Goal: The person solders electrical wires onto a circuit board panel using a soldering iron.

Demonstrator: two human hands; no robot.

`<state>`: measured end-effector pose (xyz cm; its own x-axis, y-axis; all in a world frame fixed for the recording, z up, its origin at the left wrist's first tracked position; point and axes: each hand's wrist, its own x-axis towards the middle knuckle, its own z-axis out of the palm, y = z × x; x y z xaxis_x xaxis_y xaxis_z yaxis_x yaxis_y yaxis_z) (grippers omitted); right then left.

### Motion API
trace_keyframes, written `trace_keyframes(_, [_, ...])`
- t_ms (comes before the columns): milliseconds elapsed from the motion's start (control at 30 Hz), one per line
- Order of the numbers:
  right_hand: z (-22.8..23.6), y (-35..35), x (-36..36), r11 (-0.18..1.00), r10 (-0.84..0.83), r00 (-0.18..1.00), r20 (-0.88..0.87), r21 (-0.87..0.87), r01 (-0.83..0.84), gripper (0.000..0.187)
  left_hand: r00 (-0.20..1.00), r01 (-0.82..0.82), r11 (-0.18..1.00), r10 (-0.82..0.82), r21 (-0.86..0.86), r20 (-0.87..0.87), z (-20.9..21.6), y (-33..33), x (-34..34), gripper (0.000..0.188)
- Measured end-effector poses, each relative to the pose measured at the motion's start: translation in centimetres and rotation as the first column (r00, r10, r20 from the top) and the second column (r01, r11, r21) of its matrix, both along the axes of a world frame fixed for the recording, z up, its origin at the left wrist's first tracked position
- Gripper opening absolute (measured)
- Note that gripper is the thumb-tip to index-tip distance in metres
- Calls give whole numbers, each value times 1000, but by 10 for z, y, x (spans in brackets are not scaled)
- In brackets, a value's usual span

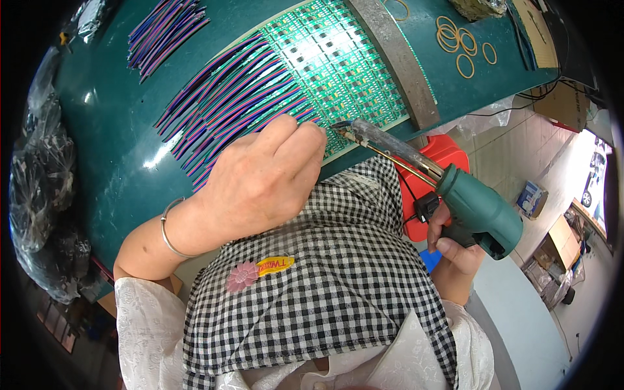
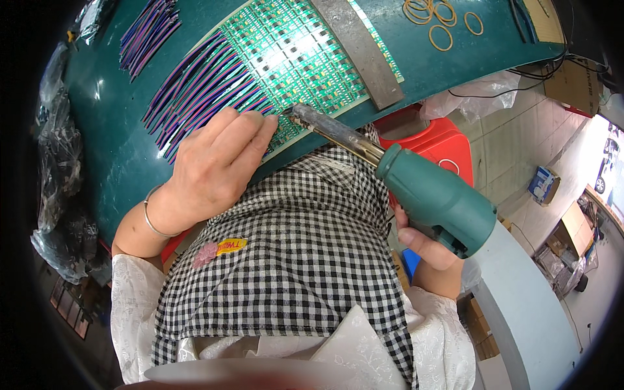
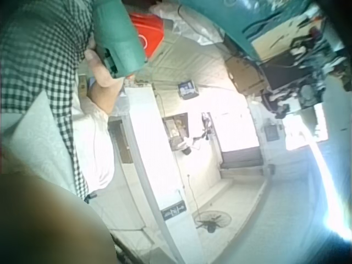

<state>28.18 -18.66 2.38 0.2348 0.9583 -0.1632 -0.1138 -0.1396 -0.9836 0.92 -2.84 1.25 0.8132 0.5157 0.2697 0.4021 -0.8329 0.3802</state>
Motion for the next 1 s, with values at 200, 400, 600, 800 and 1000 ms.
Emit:
trace_keyframes(200, [0, 3, 1, 997, 56, 998, 7, -46, -56, 59, 1000, 6, 1000, -6, 30, -9, -1, 0, -2, 34])
trace_keyframes(400, [-5, -4, 6, 997, 38, 998, 46, -64, -35, 55, 1000, 6, 1000, -6, -5, -5, -1, -1, 0, 33])
trace_keyframes(600, [8, 5, 2, 996, -44, 995, -93, -80, 37, 61, 1000, 8, 1000, -7, 25, -7, 0, 0, 3, 32])
trace_keyframes(800, [10, 4, 13, 998, -24, 979, -205, -64, 11, 69, 998, -21, 999, 19, 28, 66, 3, 2, 6, 9])
trace_keyframes(1000, [-1, 47, 36, 959, 27, 962, -271, 280, 52, 64, 1000, -22, 999, 22, 30, -16, 2, 0, 5, 18])
